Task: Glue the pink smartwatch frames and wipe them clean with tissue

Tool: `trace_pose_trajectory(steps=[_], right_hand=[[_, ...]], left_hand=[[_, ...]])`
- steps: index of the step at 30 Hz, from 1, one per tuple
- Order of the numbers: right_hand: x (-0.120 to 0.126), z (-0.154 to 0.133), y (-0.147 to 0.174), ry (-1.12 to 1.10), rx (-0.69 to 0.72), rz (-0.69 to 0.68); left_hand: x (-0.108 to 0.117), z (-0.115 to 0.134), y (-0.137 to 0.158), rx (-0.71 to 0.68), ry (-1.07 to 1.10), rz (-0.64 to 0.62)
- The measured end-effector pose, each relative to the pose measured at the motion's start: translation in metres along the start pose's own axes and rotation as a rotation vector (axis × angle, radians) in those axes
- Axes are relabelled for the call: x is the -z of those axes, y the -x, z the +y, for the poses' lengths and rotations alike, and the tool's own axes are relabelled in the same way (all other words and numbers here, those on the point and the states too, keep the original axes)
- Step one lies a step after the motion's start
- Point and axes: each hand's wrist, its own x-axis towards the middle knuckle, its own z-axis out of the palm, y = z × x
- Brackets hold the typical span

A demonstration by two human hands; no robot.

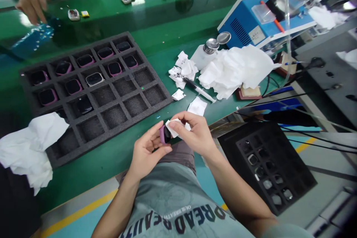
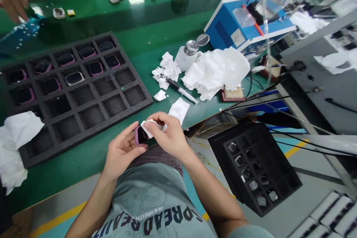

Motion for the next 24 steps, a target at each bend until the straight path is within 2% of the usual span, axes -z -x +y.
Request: trace_pose_trajectory(steps=[3,7,9,13,15,18,24], right_hand=[[-0.004,0.004,0.000,0.007,0.017,-0.044],[0.000,-0.002,0.004,0.061,0.084,-0.050],[0.003,-0.008,0.009,0.117,0.143,-0.039],[0.002,-0.014,0.013,0.228,0.332,-0.117],[-0.001,-0.008,0.007,0.307,0.380,-0.069],[0.000,0.005,-0.004,0.370,0.334,0.022],[0.019,0.012,-0.010,0.267,0.168,0.144]], left_hand=[[0.001,0.000,0.000,-0.058,0.004,0.006],[0.000,-0.001,0.001,-0.102,-0.059,0.106],[-0.001,-0.002,0.002,-0.116,-0.101,0.121],[0.001,-0.005,0.005,-0.179,-0.206,0.097],[0.002,-0.007,0.007,-0.238,-0.257,0.094],[0.002,-0.007,0.007,-0.289,-0.269,0.076],[-0.001,-0.003,0.007,-0.296,-0.260,0.074]])
